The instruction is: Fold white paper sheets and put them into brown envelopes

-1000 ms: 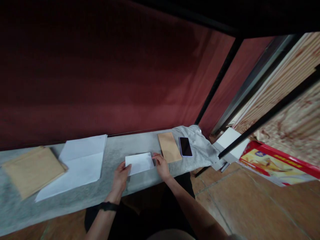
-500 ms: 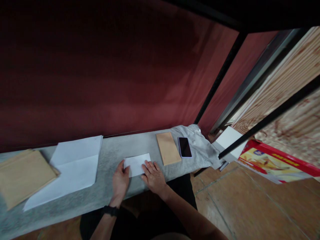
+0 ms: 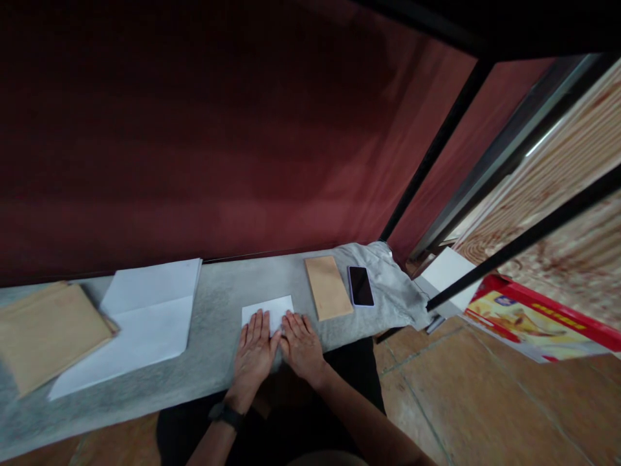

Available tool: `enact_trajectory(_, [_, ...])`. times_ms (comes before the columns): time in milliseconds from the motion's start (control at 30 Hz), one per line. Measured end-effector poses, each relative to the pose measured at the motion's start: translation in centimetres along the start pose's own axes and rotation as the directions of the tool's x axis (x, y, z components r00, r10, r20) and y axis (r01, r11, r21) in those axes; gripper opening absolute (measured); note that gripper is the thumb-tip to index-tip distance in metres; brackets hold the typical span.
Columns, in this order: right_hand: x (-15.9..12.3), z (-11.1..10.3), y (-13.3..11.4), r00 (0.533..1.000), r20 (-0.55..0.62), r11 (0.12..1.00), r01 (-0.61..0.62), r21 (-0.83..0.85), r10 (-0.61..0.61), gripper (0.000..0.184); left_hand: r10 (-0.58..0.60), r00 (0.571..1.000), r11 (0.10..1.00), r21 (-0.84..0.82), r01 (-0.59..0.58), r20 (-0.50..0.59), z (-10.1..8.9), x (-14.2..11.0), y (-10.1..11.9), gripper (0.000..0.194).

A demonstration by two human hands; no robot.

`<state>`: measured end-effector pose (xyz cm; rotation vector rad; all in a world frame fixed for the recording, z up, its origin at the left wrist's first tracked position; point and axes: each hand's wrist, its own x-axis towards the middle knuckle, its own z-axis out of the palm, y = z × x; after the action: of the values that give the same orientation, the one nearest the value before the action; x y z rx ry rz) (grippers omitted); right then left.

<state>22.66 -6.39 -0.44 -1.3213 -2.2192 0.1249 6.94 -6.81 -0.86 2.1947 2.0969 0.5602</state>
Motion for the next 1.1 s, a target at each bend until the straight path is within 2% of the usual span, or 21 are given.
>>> enact_trajectory(133, [-1.2,-0.2,0.3,1.000,-0.006,1.000,-0.019,0.006,0.019,0.060,-0.090,0.993,0.996,0.000,0.090,-0.076,-0.7,-0.7,-1.7,0.067])
enact_trajectory(267, [-1.8,-0.4,0.4,0.999,-0.012,0.999,-0.035,0.014,0.035,0.059,-0.128,0.986,0.991,0.036,0.132,-0.109,-1.0,-0.4,-0.9,0.067])
enact_trajectory(300, [-1.8,-0.4,0.4,0.999,-0.012,0.999,-0.040,0.013,0.040,0.059,-0.099,0.990,0.994,0.027,0.102,-0.096,-0.9,-0.1,-0.3,0.066])
enact_trajectory(367, [-1.8,-0.3,0.4,0.999,-0.003,0.999,-0.039,0.007,0.039,0.057,0.033,0.999,0.999,-0.033,-0.034,-0.008,-0.6,0.8,1.3,0.062])
enact_trajectory(467, [-1.7,-0.3,0.4,1.000,0.018,1.000,-0.018,-0.011,0.019,0.055,0.264,0.949,0.959,-0.151,-0.240,0.172,0.0,2.5,3.3,0.057])
enact_trajectory(533, [-1.8,-0.3,0.6,1.000,0.016,1.000,-0.015,-0.008,0.015,0.054,0.299,0.929,0.950,-0.164,-0.268,0.219,0.2,3.7,3.8,0.056])
enact_trajectory(700, [-2.1,-0.6,1.2,1.000,-0.002,0.999,0.015,0.040,-0.015,0.048,0.215,0.961,0.977,-0.038,-0.212,0.174,-0.2,5.1,1.9,0.057])
enact_trajectory(800, [-2.1,-0.8,1.4,0.999,0.009,0.999,0.031,0.030,-0.032,0.044,0.138,0.978,0.986,0.073,-0.151,0.156,-0.6,4.5,0.6,0.059])
enact_trajectory(933, [-1.9,-1.1,1.3,1.000,0.016,1.000,0.022,0.005,-0.022,0.042,0.062,0.991,0.978,0.190,-0.084,0.118,-0.8,3.0,0.0,0.061])
enact_trajectory(1100, [0.3,-1.1,1.1,0.999,0.033,0.999,-0.043,0.015,0.042,0.035,0.044,0.994,0.974,0.216,-0.066,0.104,-0.8,2.5,0.1,0.061])
